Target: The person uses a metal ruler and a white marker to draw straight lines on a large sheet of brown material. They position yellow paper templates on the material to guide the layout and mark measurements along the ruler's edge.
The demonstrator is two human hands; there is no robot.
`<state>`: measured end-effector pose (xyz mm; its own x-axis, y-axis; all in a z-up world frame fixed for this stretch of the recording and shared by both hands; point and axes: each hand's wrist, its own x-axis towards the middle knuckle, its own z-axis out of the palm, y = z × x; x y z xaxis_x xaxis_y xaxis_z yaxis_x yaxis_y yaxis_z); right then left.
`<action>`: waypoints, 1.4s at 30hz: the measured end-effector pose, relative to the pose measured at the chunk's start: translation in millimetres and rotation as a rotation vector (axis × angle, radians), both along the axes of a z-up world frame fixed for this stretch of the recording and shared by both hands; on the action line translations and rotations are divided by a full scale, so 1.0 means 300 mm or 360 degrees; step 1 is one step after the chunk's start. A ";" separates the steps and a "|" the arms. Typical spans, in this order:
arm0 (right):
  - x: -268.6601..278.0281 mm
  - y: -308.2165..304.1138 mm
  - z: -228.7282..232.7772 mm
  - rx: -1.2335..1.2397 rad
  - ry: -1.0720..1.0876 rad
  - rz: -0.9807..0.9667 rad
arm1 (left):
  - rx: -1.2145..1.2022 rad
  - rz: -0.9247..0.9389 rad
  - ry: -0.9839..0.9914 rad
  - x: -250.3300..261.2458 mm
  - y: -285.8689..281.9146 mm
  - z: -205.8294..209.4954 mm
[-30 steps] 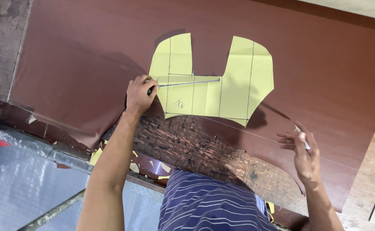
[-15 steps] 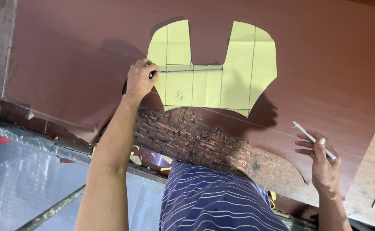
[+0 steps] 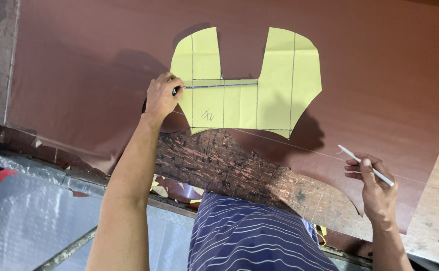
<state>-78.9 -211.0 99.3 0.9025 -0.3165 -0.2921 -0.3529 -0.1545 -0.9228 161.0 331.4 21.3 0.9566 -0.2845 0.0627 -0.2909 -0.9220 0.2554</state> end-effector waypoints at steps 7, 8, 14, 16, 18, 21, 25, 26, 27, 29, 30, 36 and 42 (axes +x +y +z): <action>-0.081 -0.069 -0.105 -0.0055 -0.0149 -0.0157 | -0.0116 -0.0017 -0.0130 -0.032 -0.079 0.048; -0.085 -0.078 -0.134 -0.0008 -0.0172 -0.0228 | -0.0170 -0.0029 -0.0173 -0.055 -0.126 0.055; -0.097 -0.129 -0.123 -0.0426 -0.0305 -0.0574 | -0.0378 -0.0343 -0.0123 -0.354 -0.687 0.047; -0.098 -0.133 -0.072 -0.0764 -0.0338 -0.0420 | -0.0446 -0.0536 0.0095 -0.433 -0.862 0.058; -0.110 -0.147 -0.038 -0.0920 -0.0376 -0.0252 | -0.0536 -0.0637 0.0068 -0.493 -0.971 0.074; -0.142 -0.187 -0.042 -0.0997 -0.0448 -0.0090 | -0.0610 -0.0755 0.0014 -0.502 -1.038 0.090; -0.179 -0.293 -0.113 -0.1059 -0.0314 -0.0048 | -0.0639 -0.0836 -0.0001 -0.486 -1.051 0.073; -0.179 -0.323 -0.131 -0.1007 -0.0260 -0.0046 | -0.0613 -0.0820 0.0016 -0.472 -1.050 0.062; -0.186 -0.360 -0.138 -0.1177 -0.0353 -0.0071 | -0.0584 -0.0800 0.0034 -0.455 -1.049 0.048; -0.196 -0.442 -0.138 -0.1514 -0.0534 -0.0118 | -0.0527 -0.0764 0.0042 -0.421 -1.027 0.033; -0.190 -0.472 -0.147 -0.1512 -0.0468 -0.0230 | -0.0499 -0.0748 0.0033 -0.401 -1.012 0.032; -0.189 -0.543 -0.199 -0.1097 -0.0214 -0.0504 | -0.0423 -0.0668 -0.0024 -0.399 -1.058 0.017; -0.249 -0.571 -0.167 -0.0735 -0.0253 -0.0791 | -0.0389 -0.0595 0.0102 -0.403 -1.067 -0.008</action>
<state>-153.7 -382.3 49.1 0.6392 -0.7631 0.0955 -0.3496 -0.3989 -0.8477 40.2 11.2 18.7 0.7950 -0.5956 0.1152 -0.5693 -0.6669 0.4808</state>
